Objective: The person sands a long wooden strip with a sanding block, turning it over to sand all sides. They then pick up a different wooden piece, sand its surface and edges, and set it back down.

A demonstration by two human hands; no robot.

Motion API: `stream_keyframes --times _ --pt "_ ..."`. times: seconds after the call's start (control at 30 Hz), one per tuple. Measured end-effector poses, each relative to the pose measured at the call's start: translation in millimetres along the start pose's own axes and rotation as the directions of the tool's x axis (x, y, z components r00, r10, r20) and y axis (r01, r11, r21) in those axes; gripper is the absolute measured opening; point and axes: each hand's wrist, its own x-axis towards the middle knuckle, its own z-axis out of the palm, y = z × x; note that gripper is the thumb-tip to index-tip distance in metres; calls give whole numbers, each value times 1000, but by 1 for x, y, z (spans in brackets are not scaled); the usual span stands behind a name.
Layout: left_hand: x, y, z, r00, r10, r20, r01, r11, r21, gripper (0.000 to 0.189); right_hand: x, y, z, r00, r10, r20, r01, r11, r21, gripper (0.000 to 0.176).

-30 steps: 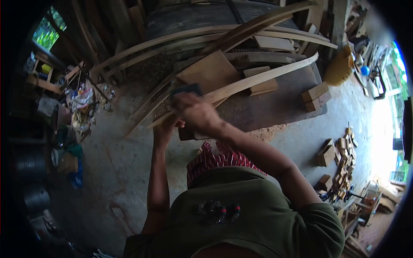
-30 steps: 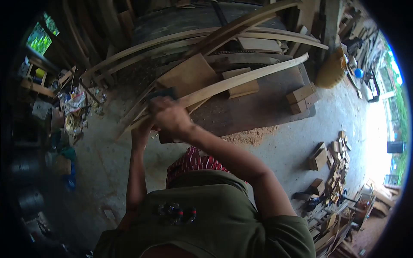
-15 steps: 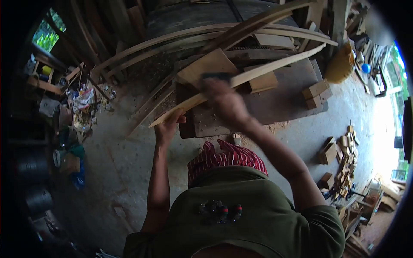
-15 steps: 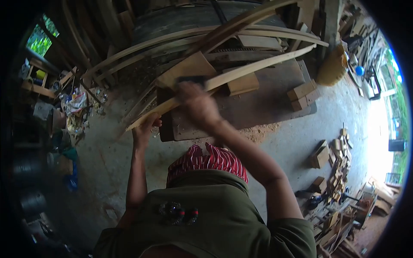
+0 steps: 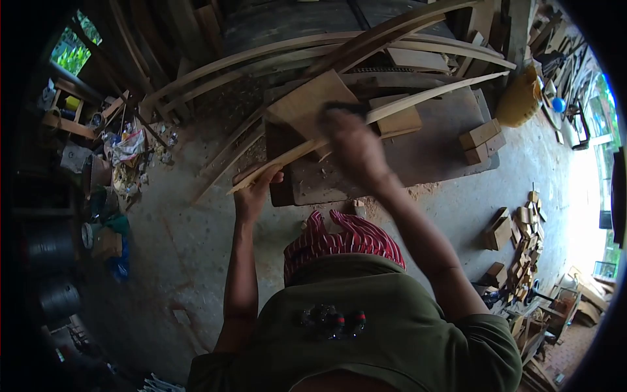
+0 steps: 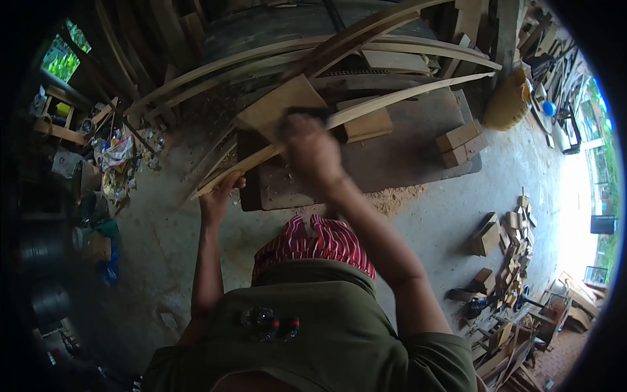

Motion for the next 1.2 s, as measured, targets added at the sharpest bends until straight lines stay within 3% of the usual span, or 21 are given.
stream_keyframes --times 0.03,0.1,0.13,0.17,0.23,0.3,0.37,0.43,0.47,0.5,0.57,0.63,0.7,0.77,0.8,0.83,0.93,1.03,1.1,1.17,1.2 --pt "2 -1 -3 1000 -3 12 3 1000 0 16 -1 -26 4 965 -231 -129 214 968 -130 29" --pt "0 -3 -10 999 17 43 -35 890 454 16 -3 -78 -2 948 -275 -160 308 920 242 39" --pt "1 -7 -6 989 146 5 -139 928 346 18 -6 -76 -2 927 -313 -208 356 908 220 36" --pt "0 -9 -4 990 141 7 -134 927 351 18 -9 -72 -3 899 -353 -258 406 893 195 33" --pt "3 -6 -5 999 -21 39 21 1000 10 19 -9 -18 -8 959 -258 -119 268 960 78 30" --pt "4 -8 -5 999 -41 4 41 999 19 22 -8 48 -13 989 -23 -147 53 977 206 29" --pt "1 -8 -3 981 -193 -17 192 980 -49 24 -16 104 -16 986 78 -147 -71 996 50 34" --pt "1 -1 7 971 -236 -22 233 968 -89 29 -18 120 -18 975 188 -123 -181 981 65 37" --pt "1 3 11 958 -286 8 279 928 -245 31 -21 123 -15 953 293 -82 -286 955 81 39" --pt "1 7 14 943 -331 44 321 862 -392 33 -21 119 -8 951 298 -82 -292 953 86 39" --pt "2 3 14 932 -352 85 354 839 -413 32 -12 91 14 935 152 -320 -98 979 180 39" --pt "6 -15 8 886 -440 146 442 709 -549 29 -9 38 34 945 -73 -318 84 996 23 42" --pt "15 -25 5 862 -490 131 459 643 -613 27 -14 -20 28 946 -196 -258 253 944 212 44" --pt "22 -33 5 809 -583 83 367 388 -846 28 -24 -49 19 907 -352 -232 410 864 293 47" --pt "23 -43 -9 827 -470 310 438 191 -879 31 -25 -46 19 919 -340 -198 389 862 326 50" --pt "23 -41 -12 829 -472 299 427 189 -884 31 -24 -28 16 950 -294 -107 313 886 342 50" --pt "13 -38 -17 710 -523 471 481 -129 -867 35 -22 55 16 990 -26 -141 52 982 180 44" --pt "8 -32 -11 707 -547 448 487 -83 -870 36 -13 99 15 941 217 -259 -181 971 157 41" --pt "10 -24 -7 712 -544 443 516 -22 -856 34 -10 94 18 973 124 -197 -96 985 143 46" --pt "11 -15 -5 769 -597 228 578 496 -648 34 -14 53 24 995 -29 -91 42 990 138 52" --pt "13 -12 -4 747 -636 193 637 603 -480 38 -17 32 28 992 -88 -89 106 969 224 54"
